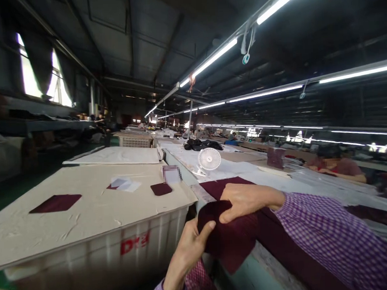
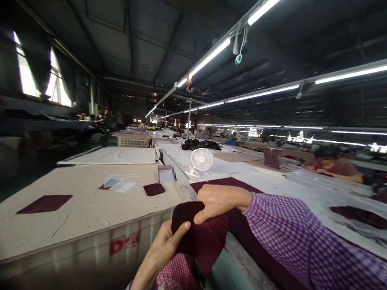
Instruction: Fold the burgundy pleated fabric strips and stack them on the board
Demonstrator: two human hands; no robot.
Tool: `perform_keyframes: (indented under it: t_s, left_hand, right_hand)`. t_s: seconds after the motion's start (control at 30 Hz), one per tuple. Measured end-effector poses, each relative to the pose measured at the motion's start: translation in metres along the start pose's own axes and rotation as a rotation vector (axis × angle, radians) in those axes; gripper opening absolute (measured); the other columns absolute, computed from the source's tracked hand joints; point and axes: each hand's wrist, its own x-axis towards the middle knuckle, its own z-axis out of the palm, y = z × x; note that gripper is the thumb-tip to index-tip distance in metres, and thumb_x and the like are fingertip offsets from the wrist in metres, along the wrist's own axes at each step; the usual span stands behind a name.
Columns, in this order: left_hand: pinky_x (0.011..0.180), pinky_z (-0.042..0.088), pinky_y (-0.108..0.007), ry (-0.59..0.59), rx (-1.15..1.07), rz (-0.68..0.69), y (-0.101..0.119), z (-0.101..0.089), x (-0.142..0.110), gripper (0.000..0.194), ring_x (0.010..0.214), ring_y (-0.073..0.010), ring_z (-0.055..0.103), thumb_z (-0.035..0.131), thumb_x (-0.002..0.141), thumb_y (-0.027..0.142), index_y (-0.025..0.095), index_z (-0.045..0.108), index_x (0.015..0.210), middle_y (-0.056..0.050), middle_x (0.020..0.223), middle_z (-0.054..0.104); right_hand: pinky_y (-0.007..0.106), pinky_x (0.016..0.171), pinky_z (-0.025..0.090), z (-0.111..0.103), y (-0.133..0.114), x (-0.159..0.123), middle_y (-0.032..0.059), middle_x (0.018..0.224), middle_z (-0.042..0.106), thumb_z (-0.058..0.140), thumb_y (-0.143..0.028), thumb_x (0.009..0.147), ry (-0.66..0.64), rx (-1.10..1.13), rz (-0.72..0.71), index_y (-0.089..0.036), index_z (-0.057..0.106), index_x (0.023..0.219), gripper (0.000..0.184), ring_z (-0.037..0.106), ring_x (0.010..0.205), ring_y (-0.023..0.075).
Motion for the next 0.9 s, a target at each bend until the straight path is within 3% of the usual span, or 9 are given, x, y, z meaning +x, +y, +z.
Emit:
perform_keyframes:
  t_s: [0.1, 0.17, 0.3, 0.4, 0.47, 0.57, 0.67, 0.83, 0.9]
  left_hand:
    - [0.062, 0.049, -0.029, 0.127, -0.084, -0.036, -0.004, -0.006, 0.002, 0.036, 0.067, -0.02, 0.064, 0.06, 0.078, 0.045, 0.011, 0.068, 0.083, -0.007, 0.069, 0.071]
    - [0.06, 0.049, -0.029, 0.266, -0.214, -0.042, -0.002, -0.008, 0.002, 0.035, 0.064, -0.0199, 0.065, 0.065, 0.074, 0.045, 0.011, 0.068, 0.083, -0.007, 0.07, 0.072]
    - [0.07, 0.052, -0.032, 0.406, -0.291, 0.061, 0.007, 0.0, -0.002, 0.038, 0.076, -0.023, 0.067, 0.068, 0.071, 0.043, 0.012, 0.07, 0.093, -0.009, 0.083, 0.074]
    - [0.079, 0.051, -0.034, 0.425, -0.232, 0.134, 0.011, 0.012, -0.006, 0.037, 0.086, -0.0252, 0.066, 0.068, 0.072, 0.042, 0.012, 0.07, 0.094, -0.01, 0.09, 0.074]
    - [0.081, 0.052, -0.036, 0.398, -0.315, 0.09, 0.013, 0.018, -0.006, 0.04, 0.09, -0.027, 0.066, 0.068, 0.072, 0.042, 0.013, 0.069, 0.1, -0.01, 0.092, 0.074]
    - [0.081, 0.053, -0.041, 0.358, -0.365, 0.023, 0.015, 0.02, -0.005, 0.043, 0.092, -0.0303, 0.067, 0.064, 0.073, 0.046, 0.016, 0.068, 0.104, -0.011, 0.088, 0.074]
    - [0.084, 0.052, -0.043, 0.385, -0.273, 0.076, 0.018, 0.019, -0.007, 0.037, 0.095, -0.0321, 0.066, 0.065, 0.072, 0.048, 0.02, 0.072, 0.096, -0.009, 0.088, 0.074]
    - [0.101, 0.041, -0.041, 0.4, -0.014, 0.388, 0.019, 0.015, -0.015, 0.028, 0.106, -0.0315, 0.06, 0.072, 0.065, 0.042, 0.025, 0.076, 0.087, -0.006, 0.105, 0.072]
    - [0.105, 0.037, -0.04, 0.423, 0.047, 0.392, 0.016, 0.01, -0.013, 0.03, 0.112, -0.0304, 0.057, 0.07, 0.067, 0.043, 0.027, 0.075, 0.091, -0.005, 0.108, 0.071]
  right_hand:
    - [0.026, 0.063, 0.045, 0.01, 0.002, -0.006, 0.0052, 0.082, 0.064, 0.031, -0.053, 0.092, 0.141, 0.148, -0.035, -0.012, 0.063, 0.096, 0.052, 0.059, 0.073, 0.0156]
    - [0.03, 0.079, 0.048, 0.019, 0.001, -0.01, 0.0106, 0.109, 0.06, 0.018, -0.059, 0.093, 0.202, 0.359, -0.1, -0.014, 0.05, 0.121, 0.062, 0.059, 0.095, 0.0179]
    - [0.035, 0.091, 0.046, 0.04, -0.012, -0.013, 0.0105, 0.118, 0.058, 0.07, -0.047, 0.074, 0.281, 0.782, -0.158, -0.016, 0.048, 0.122, 0.062, 0.057, 0.105, 0.0217]
    - [0.036, 0.082, 0.05, 0.05, -0.019, -0.008, 0.0076, 0.101, 0.065, 0.07, -0.037, 0.075, 0.467, 0.812, -0.051, -0.014, 0.056, 0.106, 0.042, 0.061, 0.092, 0.0218]
    - [0.035, 0.075, 0.051, 0.053, -0.02, -0.006, 0.0061, 0.09, 0.065, 0.064, -0.035, 0.08, 0.571, 0.672, 0.005, -0.014, 0.058, 0.095, 0.027, 0.062, 0.083, 0.021]
    - [0.037, 0.071, 0.049, 0.056, -0.02, -0.008, 0.007, 0.086, 0.062, 0.057, -0.026, 0.083, 0.686, 0.087, -0.085, -0.015, 0.06, 0.086, 0.011, 0.058, 0.08, 0.0215]
    - [0.04, 0.07, 0.046, 0.061, -0.019, -0.013, 0.0081, 0.084, 0.061, 0.043, -0.018, 0.089, 0.71, -0.376, -0.26, -0.016, 0.062, 0.082, 0.02, 0.055, 0.077, 0.0222]
    - [0.034, 0.073, 0.051, 0.062, -0.017, -0.013, 0.0062, 0.086, 0.064, 0.047, -0.033, 0.09, 0.585, 0.448, -0.122, -0.017, 0.059, 0.099, 0.022, 0.061, 0.079, 0.0196]
    - [0.034, 0.074, 0.051, 0.061, -0.019, -0.013, 0.0057, 0.085, 0.064, 0.046, -0.032, 0.091, 0.547, 0.495, -0.134, -0.017, 0.06, 0.099, 0.022, 0.061, 0.078, 0.019]
